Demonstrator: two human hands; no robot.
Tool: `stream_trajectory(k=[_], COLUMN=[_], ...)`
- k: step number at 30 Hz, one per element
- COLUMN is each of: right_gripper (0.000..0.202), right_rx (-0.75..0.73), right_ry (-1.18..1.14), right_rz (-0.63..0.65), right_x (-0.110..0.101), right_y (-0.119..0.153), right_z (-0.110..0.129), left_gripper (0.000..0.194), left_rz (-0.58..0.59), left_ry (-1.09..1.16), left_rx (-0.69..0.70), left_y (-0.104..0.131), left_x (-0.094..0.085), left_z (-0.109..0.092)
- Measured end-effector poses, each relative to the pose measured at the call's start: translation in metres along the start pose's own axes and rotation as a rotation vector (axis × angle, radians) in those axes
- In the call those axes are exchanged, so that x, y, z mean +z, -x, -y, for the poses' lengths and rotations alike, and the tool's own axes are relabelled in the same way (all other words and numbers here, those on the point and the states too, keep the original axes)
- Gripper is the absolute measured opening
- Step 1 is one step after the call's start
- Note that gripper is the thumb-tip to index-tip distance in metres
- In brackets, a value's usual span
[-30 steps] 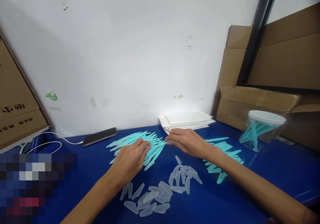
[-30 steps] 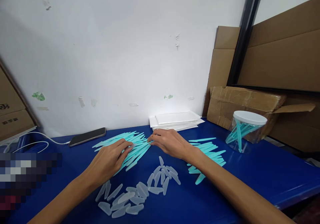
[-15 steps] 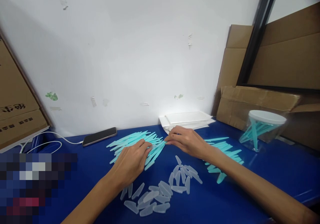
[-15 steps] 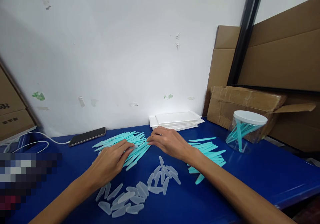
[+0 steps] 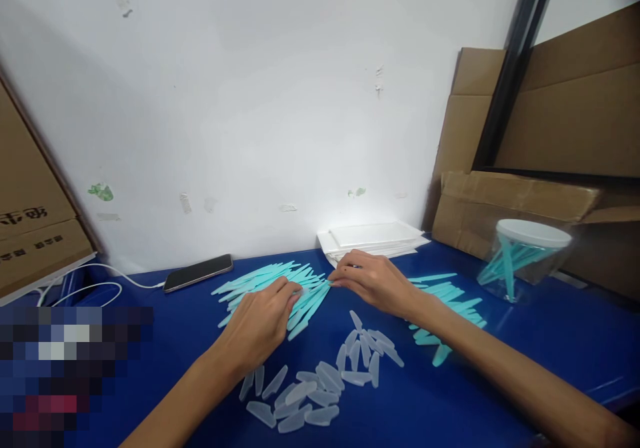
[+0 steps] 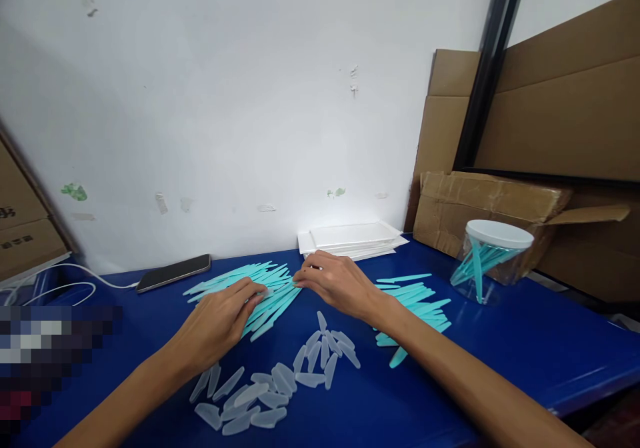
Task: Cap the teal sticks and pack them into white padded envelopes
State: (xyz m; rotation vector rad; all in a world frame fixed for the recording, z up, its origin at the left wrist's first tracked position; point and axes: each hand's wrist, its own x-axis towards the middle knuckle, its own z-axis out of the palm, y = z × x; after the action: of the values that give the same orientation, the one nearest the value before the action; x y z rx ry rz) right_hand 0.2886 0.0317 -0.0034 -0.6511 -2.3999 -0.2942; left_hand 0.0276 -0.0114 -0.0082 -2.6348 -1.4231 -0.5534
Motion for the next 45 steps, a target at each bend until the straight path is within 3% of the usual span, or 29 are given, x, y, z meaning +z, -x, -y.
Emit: stream_trajectory(k=[9,19,27,33,36,39,45], right_gripper=[0.019,0.027,0.032,0.031,0.023,0.016,0.02], right_rx=[-0.024,-0.08,-0.044,0.168,0.347,0.59,0.791], right_ry=[-0.014,-0.112,-0.035,0.288,0.395,0.307,0.224], right_rz=[-0.023,-0.044,0.081,0.199,0.367,0.591,0.718], right_x=[0.001,0.013,0.008,-0.014,-0.029,-0.04,-0.051], right_y=[0.001,0.0,0.0,-0.003,0.004,0.019,0.045], right_z=[0.003,0.02,0.017,-0.013,-0.042,-0.068,-0.102], left_gripper=[0.034,0.028,0.034,0.031,0.028,0.025,0.028], left_rz=[0.011,-0.052,0.005,-0.011,-0.003,0.009,-0.012], left_ry=[0.031,0.036,-0.053,-0.166,-0.255,-0.302,-0.295], left_rx=[0.016,0.128,0.139,0.01,-0.047,-0.073,-0.084], left_y=[0.001,0.007,0.003,0.001,0.0,-0.001,-0.002], left_x=[-0.001,0.009,0.004,-0.002,-0.005,-0.008,-0.008], left_z=[-0.005,-0.011,-0.015,-0.001,0.007,0.01,0.01])
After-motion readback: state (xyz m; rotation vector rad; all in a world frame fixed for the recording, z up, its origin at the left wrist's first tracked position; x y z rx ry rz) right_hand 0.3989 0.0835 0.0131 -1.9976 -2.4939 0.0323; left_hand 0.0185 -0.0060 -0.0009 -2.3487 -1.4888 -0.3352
